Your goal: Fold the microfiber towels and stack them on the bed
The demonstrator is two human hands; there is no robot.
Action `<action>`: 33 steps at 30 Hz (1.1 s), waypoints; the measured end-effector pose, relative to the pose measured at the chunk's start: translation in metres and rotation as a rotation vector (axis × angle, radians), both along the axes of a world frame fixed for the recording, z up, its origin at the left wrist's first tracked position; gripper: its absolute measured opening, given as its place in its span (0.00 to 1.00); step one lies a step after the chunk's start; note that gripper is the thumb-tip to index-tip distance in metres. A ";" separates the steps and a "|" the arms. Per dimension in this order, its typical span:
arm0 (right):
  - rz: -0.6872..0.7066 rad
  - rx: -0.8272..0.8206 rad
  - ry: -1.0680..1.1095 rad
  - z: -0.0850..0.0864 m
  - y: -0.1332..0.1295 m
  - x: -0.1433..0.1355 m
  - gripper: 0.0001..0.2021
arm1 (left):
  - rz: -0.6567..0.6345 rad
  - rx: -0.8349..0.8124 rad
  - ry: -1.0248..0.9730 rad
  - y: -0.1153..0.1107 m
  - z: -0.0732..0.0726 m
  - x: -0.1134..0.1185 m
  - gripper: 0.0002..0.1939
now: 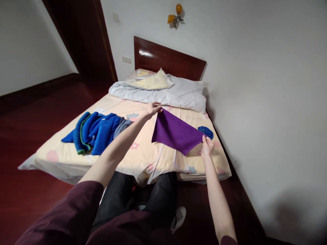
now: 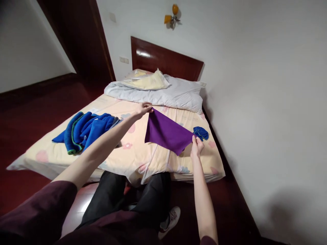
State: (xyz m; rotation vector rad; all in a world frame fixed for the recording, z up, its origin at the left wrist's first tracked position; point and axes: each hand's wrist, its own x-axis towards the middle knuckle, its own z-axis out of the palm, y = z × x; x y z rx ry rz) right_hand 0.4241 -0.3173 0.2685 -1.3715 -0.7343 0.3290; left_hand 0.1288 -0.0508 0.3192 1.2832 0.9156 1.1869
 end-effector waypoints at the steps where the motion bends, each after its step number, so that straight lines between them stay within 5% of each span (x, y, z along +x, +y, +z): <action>1: -0.004 0.029 0.010 0.007 0.005 0.004 0.29 | -0.006 0.015 -0.027 -0.003 0.009 -0.004 0.12; 7: -0.036 0.138 0.071 0.033 0.022 0.017 0.33 | -0.026 0.127 -0.042 -0.028 0.052 -0.029 0.15; 12: 0.092 0.100 0.043 0.047 0.008 0.013 0.34 | -0.028 0.166 0.121 -0.049 0.067 -0.067 0.20; 17: 0.235 -0.009 0.082 0.062 -0.019 0.003 0.33 | 0.012 0.204 0.331 -0.072 0.066 -0.118 0.23; 25: 0.404 -0.179 0.190 0.077 -0.048 -0.008 0.28 | -0.068 0.105 0.393 -0.107 0.069 -0.178 0.22; 33: 0.472 -0.304 0.313 0.071 -0.011 -0.014 0.21 | -0.090 -0.050 0.451 -0.087 0.040 -0.201 0.18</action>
